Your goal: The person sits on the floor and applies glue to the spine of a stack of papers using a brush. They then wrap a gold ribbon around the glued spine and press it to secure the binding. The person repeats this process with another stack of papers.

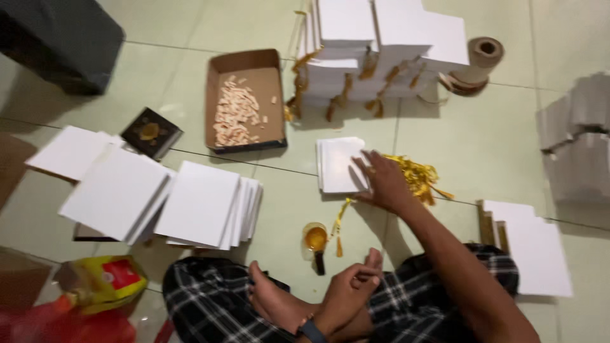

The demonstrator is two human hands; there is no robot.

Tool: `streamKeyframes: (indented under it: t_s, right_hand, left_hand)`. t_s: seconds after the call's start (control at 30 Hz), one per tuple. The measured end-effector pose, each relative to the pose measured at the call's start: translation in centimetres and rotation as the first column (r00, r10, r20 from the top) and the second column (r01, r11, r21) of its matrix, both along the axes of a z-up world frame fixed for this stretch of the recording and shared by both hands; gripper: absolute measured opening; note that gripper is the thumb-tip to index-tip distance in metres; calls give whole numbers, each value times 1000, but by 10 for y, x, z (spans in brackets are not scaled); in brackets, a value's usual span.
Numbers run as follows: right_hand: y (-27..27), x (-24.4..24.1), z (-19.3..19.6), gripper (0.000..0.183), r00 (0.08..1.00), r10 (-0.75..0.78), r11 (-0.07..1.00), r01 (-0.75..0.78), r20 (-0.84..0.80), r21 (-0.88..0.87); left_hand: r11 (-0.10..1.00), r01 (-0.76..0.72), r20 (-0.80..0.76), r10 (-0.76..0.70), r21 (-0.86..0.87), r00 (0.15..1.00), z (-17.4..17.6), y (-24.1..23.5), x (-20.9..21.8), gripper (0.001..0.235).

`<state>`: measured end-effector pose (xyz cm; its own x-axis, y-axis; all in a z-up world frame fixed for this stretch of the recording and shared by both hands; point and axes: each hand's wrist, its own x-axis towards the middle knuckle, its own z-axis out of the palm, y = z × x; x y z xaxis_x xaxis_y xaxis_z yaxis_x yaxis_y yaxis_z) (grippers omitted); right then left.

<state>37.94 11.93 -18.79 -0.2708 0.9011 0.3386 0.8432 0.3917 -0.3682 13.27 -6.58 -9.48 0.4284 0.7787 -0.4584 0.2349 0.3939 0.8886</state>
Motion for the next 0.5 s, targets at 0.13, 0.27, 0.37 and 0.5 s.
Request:
streamKeyframes:
  t_s: [0.13, 0.27, 0.37, 0.5]
  right_hand:
    - [13, -49, -6, 94, 910, 112, 964, -1, 400, -267]
    - [4, -46, -11, 72, 827, 273, 931, -100, 491, -351]
    - [-1, -31, 7, 88, 963, 193, 895, -93, 189, -436]
    - [-50, -51, 107, 49, 1000, -16, 899, 25, 25, -437]
  left_hand:
    - [992, -46, -16, 44, -117, 999, 19, 6, -15, 24]
    - [987, -98, 66, 107, -123, 992, 18, 10, -19, 23]
    - [965, -165, 132, 194, -205, 972, 14, 12, -20, 34]
    - [890, -295, 353, 416, -347, 838, 36, 45, -35, 43]
